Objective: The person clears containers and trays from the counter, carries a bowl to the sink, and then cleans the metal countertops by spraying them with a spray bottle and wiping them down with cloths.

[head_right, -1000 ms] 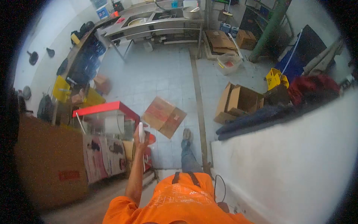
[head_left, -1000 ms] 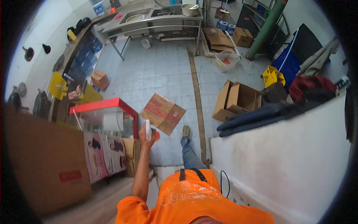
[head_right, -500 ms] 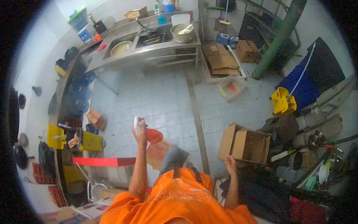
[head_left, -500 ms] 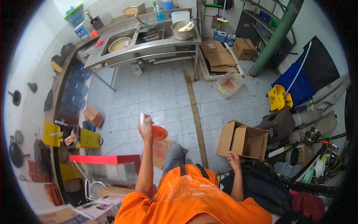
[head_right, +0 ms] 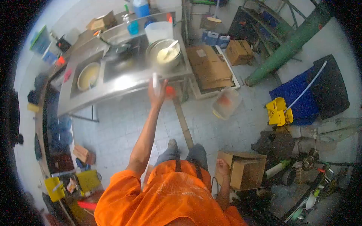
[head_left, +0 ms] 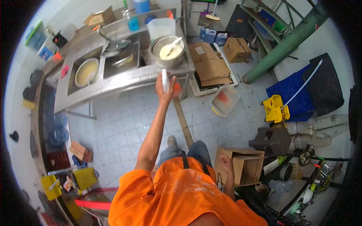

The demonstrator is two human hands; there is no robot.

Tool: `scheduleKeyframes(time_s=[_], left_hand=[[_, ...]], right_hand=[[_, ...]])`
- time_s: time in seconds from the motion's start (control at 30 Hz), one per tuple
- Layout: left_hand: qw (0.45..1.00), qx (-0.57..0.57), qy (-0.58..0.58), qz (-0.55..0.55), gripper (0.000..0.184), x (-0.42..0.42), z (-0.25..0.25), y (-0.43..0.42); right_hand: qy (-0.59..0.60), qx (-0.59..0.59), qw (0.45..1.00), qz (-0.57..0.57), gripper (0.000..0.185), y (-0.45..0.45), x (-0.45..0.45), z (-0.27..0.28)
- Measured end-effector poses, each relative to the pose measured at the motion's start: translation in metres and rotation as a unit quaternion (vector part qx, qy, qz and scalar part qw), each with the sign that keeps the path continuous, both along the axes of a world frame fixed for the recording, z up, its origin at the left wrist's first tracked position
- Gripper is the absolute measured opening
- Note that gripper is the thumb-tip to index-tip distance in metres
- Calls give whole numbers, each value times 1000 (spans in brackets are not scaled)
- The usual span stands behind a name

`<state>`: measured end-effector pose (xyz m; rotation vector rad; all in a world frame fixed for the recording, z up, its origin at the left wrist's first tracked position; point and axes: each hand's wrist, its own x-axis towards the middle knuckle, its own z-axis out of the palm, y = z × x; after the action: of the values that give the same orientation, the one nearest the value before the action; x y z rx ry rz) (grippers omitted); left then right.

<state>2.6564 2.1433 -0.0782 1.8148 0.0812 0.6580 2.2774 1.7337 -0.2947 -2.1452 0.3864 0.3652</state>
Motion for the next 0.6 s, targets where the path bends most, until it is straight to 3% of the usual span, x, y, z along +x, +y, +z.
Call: scheduleKeyframes(time_s=[0.07,0.2,0.27,0.4,0.47,0.53,0.6], left_hand=[[999,16,-40,-21,30,72,-6,-18],[991,13,-125,-38,30,196,-42,-59],[986,99,-131,9,33,220,-50,-72],[992,88,-67,63,33,268,-65,-92],[994,33,28,103,33,284,-68,-95],[987,-69,57,137,34,288,-70,-104],[974,43,34,218,34,291,-63,-117]], right_hand=[[17,-9,999,-36,24,11,78,36],[-80,0,996,-30,22,1,251,93],[-119,7,993,-15,20,-7,352,152],[-201,43,978,24,27,-62,575,192],[-261,28,963,55,28,-92,697,196],[-236,13,968,89,27,-116,800,216],[-311,71,944,87,24,-118,865,248]])
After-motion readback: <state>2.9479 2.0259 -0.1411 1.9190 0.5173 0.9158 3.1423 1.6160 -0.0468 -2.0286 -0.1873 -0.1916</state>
